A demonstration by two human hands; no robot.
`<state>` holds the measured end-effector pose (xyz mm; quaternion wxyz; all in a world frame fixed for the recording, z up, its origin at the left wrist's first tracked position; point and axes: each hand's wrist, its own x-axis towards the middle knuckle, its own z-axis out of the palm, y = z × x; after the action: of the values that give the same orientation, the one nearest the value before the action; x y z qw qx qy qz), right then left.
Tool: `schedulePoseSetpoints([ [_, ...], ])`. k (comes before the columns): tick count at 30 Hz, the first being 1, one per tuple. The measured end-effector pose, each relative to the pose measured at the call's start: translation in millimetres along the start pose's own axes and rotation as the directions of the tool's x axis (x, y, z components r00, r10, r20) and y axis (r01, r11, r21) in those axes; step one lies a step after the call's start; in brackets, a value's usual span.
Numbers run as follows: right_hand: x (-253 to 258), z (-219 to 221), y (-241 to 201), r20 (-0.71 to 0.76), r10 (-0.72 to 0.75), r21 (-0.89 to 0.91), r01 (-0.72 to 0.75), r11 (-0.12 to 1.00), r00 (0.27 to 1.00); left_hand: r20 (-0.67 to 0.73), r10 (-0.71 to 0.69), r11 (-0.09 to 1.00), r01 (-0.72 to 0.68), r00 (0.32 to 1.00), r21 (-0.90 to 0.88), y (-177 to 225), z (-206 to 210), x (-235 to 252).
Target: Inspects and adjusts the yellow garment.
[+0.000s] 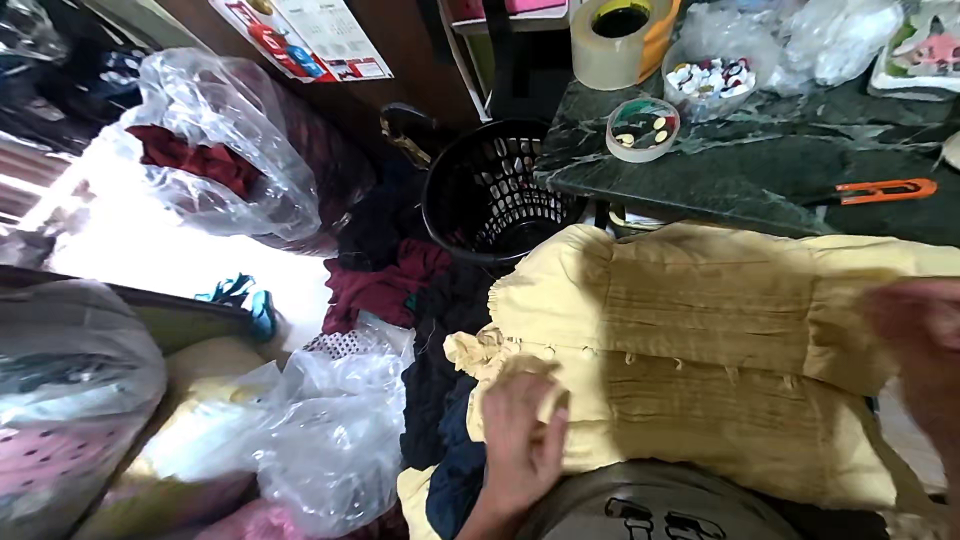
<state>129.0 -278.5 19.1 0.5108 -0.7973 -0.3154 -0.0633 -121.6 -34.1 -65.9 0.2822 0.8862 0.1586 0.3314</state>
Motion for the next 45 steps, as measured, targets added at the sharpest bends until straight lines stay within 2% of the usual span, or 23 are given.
schedulePoseSetpoints([
  [2,18.1,34.2,-11.9,0.216,-0.112,-0.044,0.125,0.991,0.970,0.162,0.119,0.991,-0.106,0.980,-0.082,7.5,15.0,-16.3],
  [4,37.4,83.2,-27.4,0.352,-0.207,-0.061,0.243,0.968,0.913,0.257,0.160,0.982,-0.127,0.953,-0.140,5.4,23.2,-24.3],
  [7,63.7,149.8,-41.4,0.554,-0.211,-0.119,0.327,0.937,0.805,0.302,0.138,0.978,-0.082,0.943,-0.193,0.9,19.1,-26.6],
  [10,81.5,202.3,-48.5,0.621,-0.249,-0.169,0.438,0.883,0.743,0.287,0.122,0.967,-0.049,0.950,-0.250,-1.8,19.3,-29.5],
  [12,91.4,223.1,-58.1,0.717,-0.196,-0.213,0.477,0.853,0.670,0.272,0.102,0.968,-0.032,0.957,-0.249,-1.0,19.9,-30.0],
  [15,105.1,237.4,-78.6,0.875,0.055,-0.322,0.494,0.807,0.480,0.284,0.044,0.973,0.023,0.958,-0.228,1.7,20.5,-28.4],
  [16,106.5,239.9,-80.3,0.896,0.060,-0.311,0.527,0.790,0.440,0.290,0.026,0.971,0.045,0.957,-0.236,2.2,19.9,-28.0],
  [18,105.0,241.5,-80.4,0.914,0.013,-0.268,0.580,0.769,0.405,0.297,0.008,0.962,0.074,0.955,-0.262,2.5,18.5,-28.2],
  [20,103.0,243.4,-75.5,0.892,-0.037,-0.262,0.584,0.768,0.450,0.300,0.003,0.956,0.085,0.954,-0.280,2.3,17.2,-27.5],
  [24,95.8,247.5,-61.5,0.785,-0.123,-0.301,0.548,0.780,0.607,0.350,-0.009,0.956,0.111,0.937,-0.273,1.9,16.0,-25.8],
  [27,91.5,250.6,-53.7,0.722,-0.201,-0.287,0.551,0.784,0.662,0.352,-0.009,0.959,0.107,0.936,-0.262,1.5,17.3,-26.5],
  [32,89.9,253.5,-48.9,0.695,-0.273,-0.211,0.552,0.807,0.666,0.369,0.004,0.953,0.108,0.930,-0.283,1.4,16.2,-24.4],
  [35,89.0,254.7,-40.1,0.595,-0.398,-0.152,0.584,0.797,0.699,0.372,0.010,0.956,0.100,0.928,-0.275,2.0,16.3,-25.1],
  [37,100.0,247.3,-45.5,0.636,-0.296,-0.212,0.531,0.821,0.713,0.352,0.013,0.963,0.083,0.936,-0.256,2.4,18.8,-27.0],
  [39,114.2,237.4,-56.2,0.728,-0.087,-0.297,0.428,0.853,0.680,0.342,0.026,0.971,0.057,0.939,-0.231,3.6,19.7,-28.1],
  [40,119.0,233.2,-57.7,0.748,-0.043,-0.301,0.396,0.868,0.663,0.349,0.038,0.974,0.043,0.936,-0.221,3.2,20.0,-27.5],
  [45,112.1,216.6,-41.0,0.768,-0.109,-0.149,0.342,0.928,0.631,0.437,0.093,0.987,-0.026,0.895,-0.157,3.6,19.0,-23.9],
])
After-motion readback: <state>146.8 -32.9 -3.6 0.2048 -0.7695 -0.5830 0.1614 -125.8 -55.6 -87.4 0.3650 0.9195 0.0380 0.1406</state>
